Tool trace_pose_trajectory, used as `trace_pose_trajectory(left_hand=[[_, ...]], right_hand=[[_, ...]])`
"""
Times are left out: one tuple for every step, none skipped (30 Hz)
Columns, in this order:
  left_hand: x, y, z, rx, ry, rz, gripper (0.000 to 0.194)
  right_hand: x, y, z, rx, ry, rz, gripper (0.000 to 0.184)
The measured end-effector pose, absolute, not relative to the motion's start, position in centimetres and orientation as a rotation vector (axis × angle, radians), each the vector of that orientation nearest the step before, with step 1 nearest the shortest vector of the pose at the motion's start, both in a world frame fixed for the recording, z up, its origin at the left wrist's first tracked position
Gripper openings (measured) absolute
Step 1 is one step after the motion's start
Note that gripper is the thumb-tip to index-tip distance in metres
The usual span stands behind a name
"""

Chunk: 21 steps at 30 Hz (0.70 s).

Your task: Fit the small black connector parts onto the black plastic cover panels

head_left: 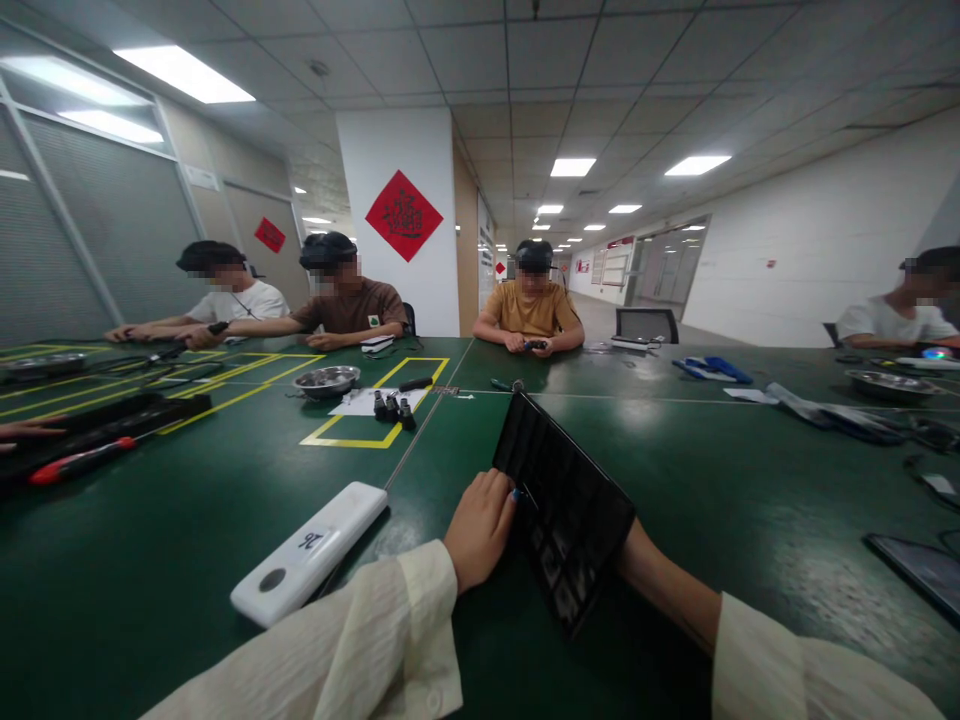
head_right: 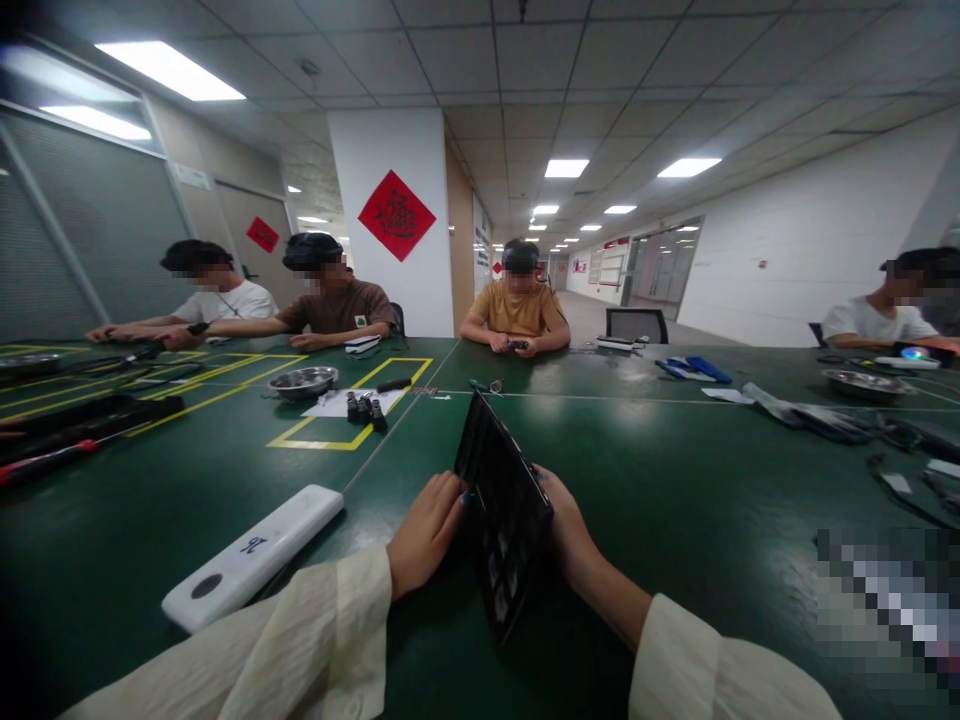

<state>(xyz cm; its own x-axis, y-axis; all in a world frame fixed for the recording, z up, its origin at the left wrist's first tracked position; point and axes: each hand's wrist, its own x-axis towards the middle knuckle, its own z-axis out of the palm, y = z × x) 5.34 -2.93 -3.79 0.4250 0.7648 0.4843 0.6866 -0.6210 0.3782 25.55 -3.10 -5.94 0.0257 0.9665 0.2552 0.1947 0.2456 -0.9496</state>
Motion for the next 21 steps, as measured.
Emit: trace_pose_trajectory(left_hand=[[5.4,-3.0,-3.8,2.549,1.306,0.958,0.032],[5.4,-3.0,-3.8,2.554,1.307,0.952,0.032],[5.4,-3.0,-3.8,2.561,1.308,0.948,0.032],[5.4,-3.0,-3.8,2.568,1.31,0.945,0.033],[5.4,-3.0,-3.8,2.577,1.316,0.943,0.033],[5.3,-3.0,-3.9,2.587,1.325,0.938,0.032],[5.3,-3.0,-3.9,2.598,1.338,0.93,0.033],[5.3,-2.9,-3.8,2.613,1.352,0.917,0.033],[5.3,-2.9,-3.8,2.63,1.37,0.901,0.033],[5.2,-2.8,-3.6,2.65,1.385,0.884,0.034],[5.2,-2.8,-3.5,2.672,1.397,0.869,0.034],[5.1,-2.8,-3.4,2.696,1.404,0.856,0.034],[5.1,-2.7,-3.2,2.717,1.408,0.847,0.035],[5.1,-2.7,-3.1,2.734,1.409,0.839,0.035],[5.0,-2.7,-3.0,2.747,1.407,0.831,0.034],[5.0,-2.8,-2.9,2.756,1.402,0.824,0.034],[5.0,-2.8,-2.8,2.764,1.396,0.817,0.034],[5.1,-2.8,-2.7,2.774,1.386,0.81,0.035],[5.1,-2.9,-2.7,2.785,1.375,0.804,0.035],[5.2,-3.0,-2.7,2.797,1.363,0.798,0.035],[5.2,-3.0,-2.6,2.808,1.356,0.791,0.036]], right_hand=[[25.5,-3.1,-5.9,-1.145,-1.366,0.946,0.056],[25.4,-3.1,-6.0,-1.112,-1.309,1.0,0.056],[25.4,-3.1,-6.1,-1.079,-1.253,1.045,0.056],[25.3,-3.1,-6.1,-1.048,-1.208,1.08,0.055],[25.3,-3.1,-6.2,-1.018,-1.165,1.106,0.055],[25.3,-3.0,-6.3,-0.992,-1.129,1.129,0.054],[25.2,-3.0,-6.2,-0.973,-1.101,1.149,0.053],[25.2,-2.9,-6.2,-0.961,-1.084,1.168,0.052],[25.2,-2.9,-6.0,-0.957,-1.078,1.183,0.052],[25.2,-2.9,-5.9,-0.962,-1.081,1.189,0.051],[25.1,-2.9,-5.7,-0.97,-1.091,1.187,0.051],[25.0,-3.0,-5.5,-0.978,-1.104,1.179,0.052],[24.9,-3.1,-5.3,-0.984,-1.114,1.166,0.052],[24.8,-3.2,-5.2,-0.987,-1.122,1.155,0.052],[24.7,-3.2,-5.1,-0.989,-1.126,1.149,0.052],[24.7,-3.3,-5.1,-0.988,-1.129,1.149,0.052],[24.6,-3.4,-5.1,-0.987,-1.124,1.15,0.052],[24.5,-3.4,-5.1,-0.987,-1.115,1.149,0.052],[24.4,-3.4,-5.1,-0.986,-1.105,1.145,0.053],[24.4,-3.4,-5.2,-0.987,-1.097,1.138,0.053],[24.4,-3.4,-5.2,-0.987,-1.102,1.132,0.054]])
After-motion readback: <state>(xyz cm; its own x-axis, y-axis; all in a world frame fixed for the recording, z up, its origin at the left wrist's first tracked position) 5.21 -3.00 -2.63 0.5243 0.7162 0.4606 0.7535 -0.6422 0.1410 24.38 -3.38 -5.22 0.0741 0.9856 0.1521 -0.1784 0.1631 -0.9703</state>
